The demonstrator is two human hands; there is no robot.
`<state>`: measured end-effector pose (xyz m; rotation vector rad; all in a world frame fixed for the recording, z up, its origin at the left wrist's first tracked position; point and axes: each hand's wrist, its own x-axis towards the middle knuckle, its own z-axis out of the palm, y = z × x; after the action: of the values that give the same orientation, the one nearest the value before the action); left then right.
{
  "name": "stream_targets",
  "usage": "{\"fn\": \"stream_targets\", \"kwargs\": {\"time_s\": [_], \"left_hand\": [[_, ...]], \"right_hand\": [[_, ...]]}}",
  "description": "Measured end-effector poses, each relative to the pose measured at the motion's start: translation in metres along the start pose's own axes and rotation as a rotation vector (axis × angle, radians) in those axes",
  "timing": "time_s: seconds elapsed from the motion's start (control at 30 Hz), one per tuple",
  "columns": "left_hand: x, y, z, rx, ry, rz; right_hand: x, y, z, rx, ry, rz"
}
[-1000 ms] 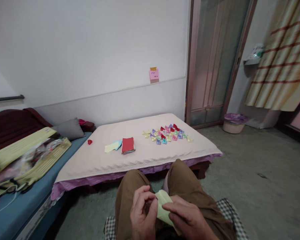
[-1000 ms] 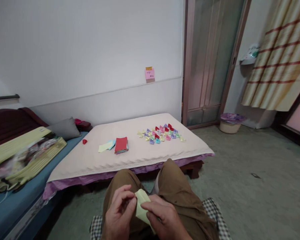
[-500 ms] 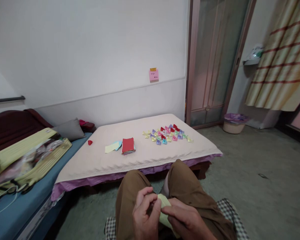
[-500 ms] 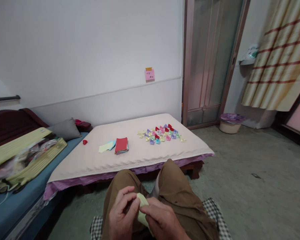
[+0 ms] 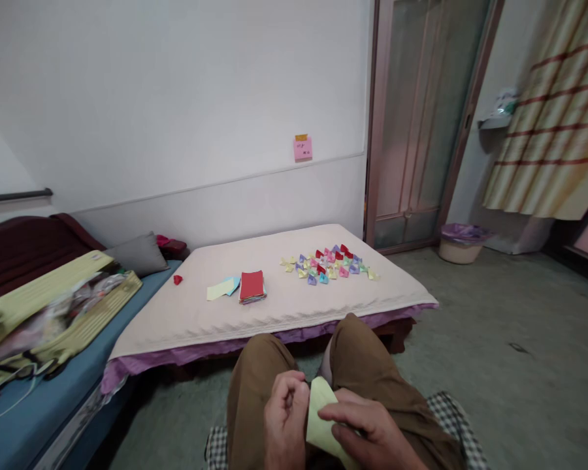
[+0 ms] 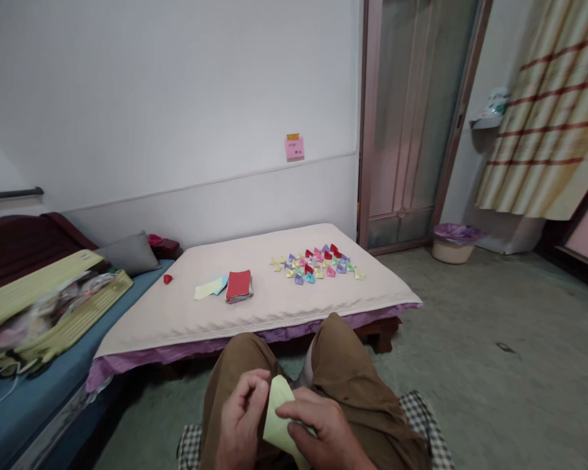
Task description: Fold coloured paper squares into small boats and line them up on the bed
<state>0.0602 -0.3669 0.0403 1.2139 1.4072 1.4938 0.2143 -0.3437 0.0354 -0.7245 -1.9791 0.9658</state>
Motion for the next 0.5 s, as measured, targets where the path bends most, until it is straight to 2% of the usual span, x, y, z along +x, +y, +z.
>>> {"fn": "stream_targets", "kwargs": {"time_s": [0.13,0.3,0.5], "left_hand": [[-0.0041,0.0023,0.004,-0.212,0.102,-0.04],[-0.0056,0.0015,0.007,-0.2,0.198,0.066],[-0.0049,-0.0041,0.008,-0.174,0.106,-0.032]], "right_hand": [[0.0011,-0.002,-0.0028,-0.002,0.012,0.039],[0.0009,-0.0012,-0.0013,-0.057,0.006,0.053],[-0.0007,0.0043,0.0007,-0.068,0.007,0.036]]}}
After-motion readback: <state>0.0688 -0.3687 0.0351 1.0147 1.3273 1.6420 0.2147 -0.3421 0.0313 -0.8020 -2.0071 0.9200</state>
